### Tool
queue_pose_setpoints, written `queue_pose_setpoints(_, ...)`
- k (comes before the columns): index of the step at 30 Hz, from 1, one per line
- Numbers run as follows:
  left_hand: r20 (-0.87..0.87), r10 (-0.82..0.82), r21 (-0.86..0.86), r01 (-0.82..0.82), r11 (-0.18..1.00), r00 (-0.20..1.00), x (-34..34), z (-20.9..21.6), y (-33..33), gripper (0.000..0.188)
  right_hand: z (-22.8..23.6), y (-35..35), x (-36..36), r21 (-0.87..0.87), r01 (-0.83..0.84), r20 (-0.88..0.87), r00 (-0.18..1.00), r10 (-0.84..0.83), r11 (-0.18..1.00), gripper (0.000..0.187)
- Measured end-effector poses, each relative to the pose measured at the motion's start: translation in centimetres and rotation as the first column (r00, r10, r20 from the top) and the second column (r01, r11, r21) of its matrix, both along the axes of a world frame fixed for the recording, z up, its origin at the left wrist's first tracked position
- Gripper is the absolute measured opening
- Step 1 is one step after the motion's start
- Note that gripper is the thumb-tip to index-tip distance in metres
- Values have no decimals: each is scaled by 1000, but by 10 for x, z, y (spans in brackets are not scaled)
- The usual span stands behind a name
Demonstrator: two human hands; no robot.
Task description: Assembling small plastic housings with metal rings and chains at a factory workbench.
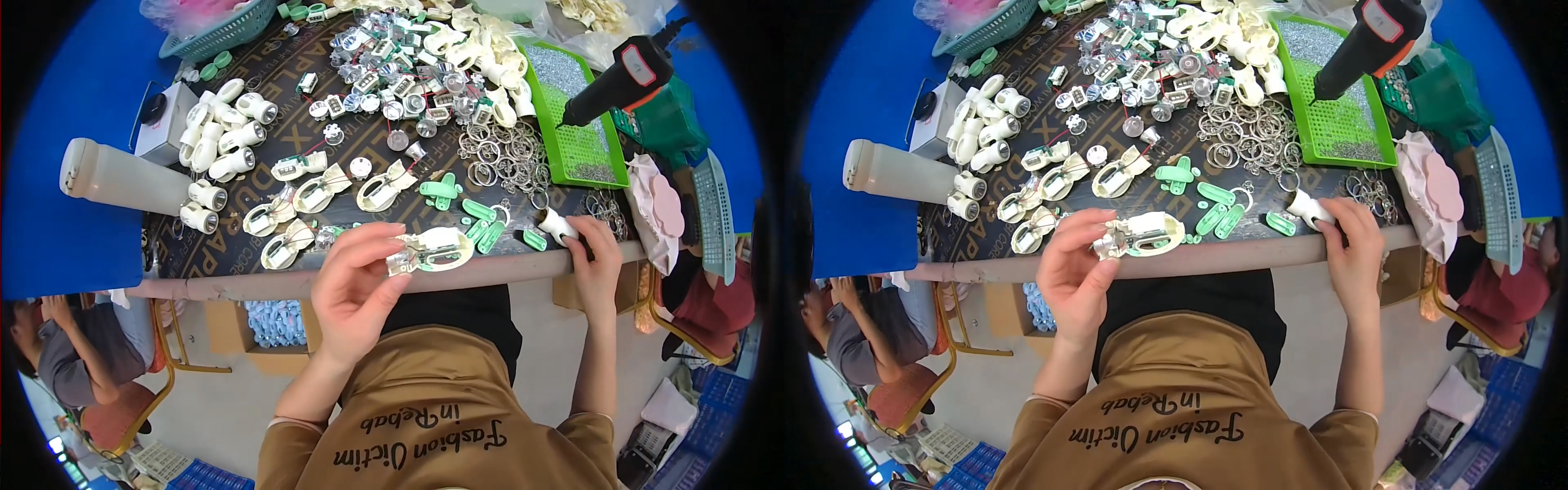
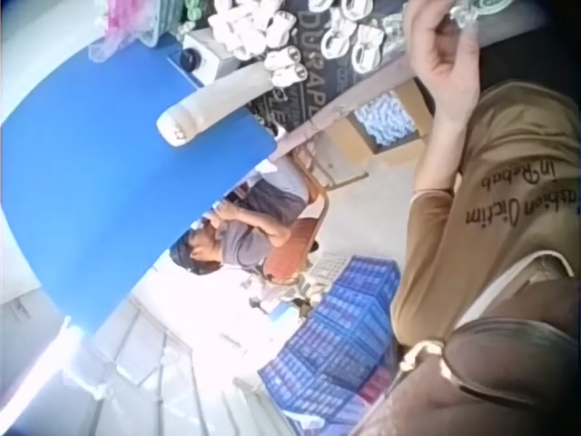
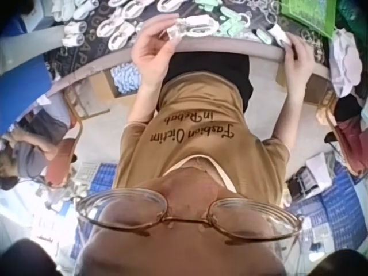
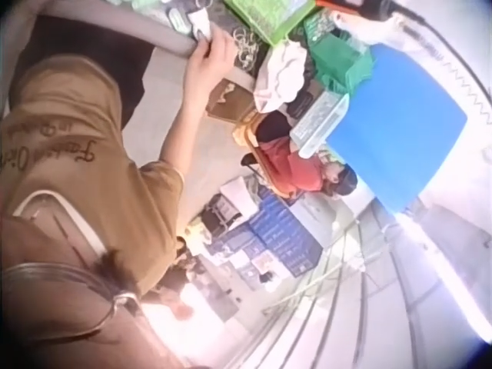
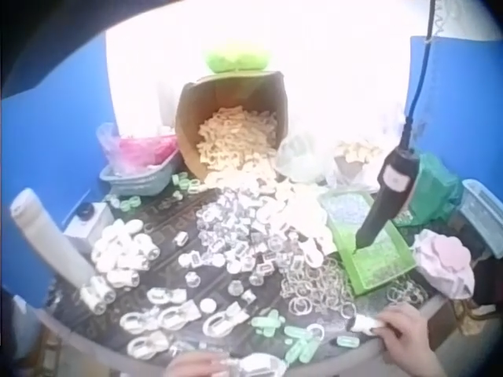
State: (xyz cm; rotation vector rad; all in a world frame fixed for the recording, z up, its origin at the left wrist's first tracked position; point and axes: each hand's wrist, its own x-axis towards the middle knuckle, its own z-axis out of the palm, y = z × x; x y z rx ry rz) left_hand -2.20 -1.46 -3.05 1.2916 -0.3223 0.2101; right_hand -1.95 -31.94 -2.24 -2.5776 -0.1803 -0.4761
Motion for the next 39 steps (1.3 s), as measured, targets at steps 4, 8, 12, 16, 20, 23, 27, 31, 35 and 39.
queue_pose_setpoints(4, 39, -60, -94, 64, 994, 997, 0, 9, -12, 43, 25, 23, 3, 355, 4, -11, 1000, 0, 935, 23)
queue_pose_setpoints(8, 58, -126, -104, 132, 986, 990, -2, 11, -14, 56, 68, 69, 15, 186, -435, 206, 894, 397, 881, 24)
queue_pose_setpoints(12, 42, -124, -133, 129, 983, 991, -2, 15, -16, 59, 77, 93, 31, 23, -558, 233, 810, 538, 829, 26)
queue_pose_setpoints(16, 20, -115, -123, 116, 986, 993, -3, 17, -13, 59, 77, 103, 35, 10, -607, 196, 781, 593, 795, 24)
queue_pose_setpoints(20, 18, -98, -129, 99, 987, 995, -4, 15, -11, 59, 75, 110, 35, -5, -605, 209, 778, 592, 797, 23)
queue_pose_setpoints(23, 37, -93, -135, 97, 986, 995, -5, 13, -11, 60, 75, 112, 36, 0, -609, 215, 775, 595, 793, 23)
queue_pose_setpoints(27, 50, -76, -152, 83, 985, 996, -6, 13, -12, 58, 75, 113, 37, -11, -617, 218, 766, 605, 787, 24)
queue_pose_setpoints(31, 2, -57, -81, 57, 995, 998, -6, 18, -10, 48, 71, 111, 38, -13, -633, 222, 753, 619, 774, 24)
queue_pose_setpoints(35, 107, 40, 289, -69, 955, 993, -4, 20, -6, 36, 63, 109, 38, -7, -646, 197, 747, 635, 763, 28)
queue_pose_setpoints(39, 57, 57, 168, -66, 984, 997, -4, 18, -9, 32, 58, 115, 30, 145, -637, 62, 769, 636, 757, 38)
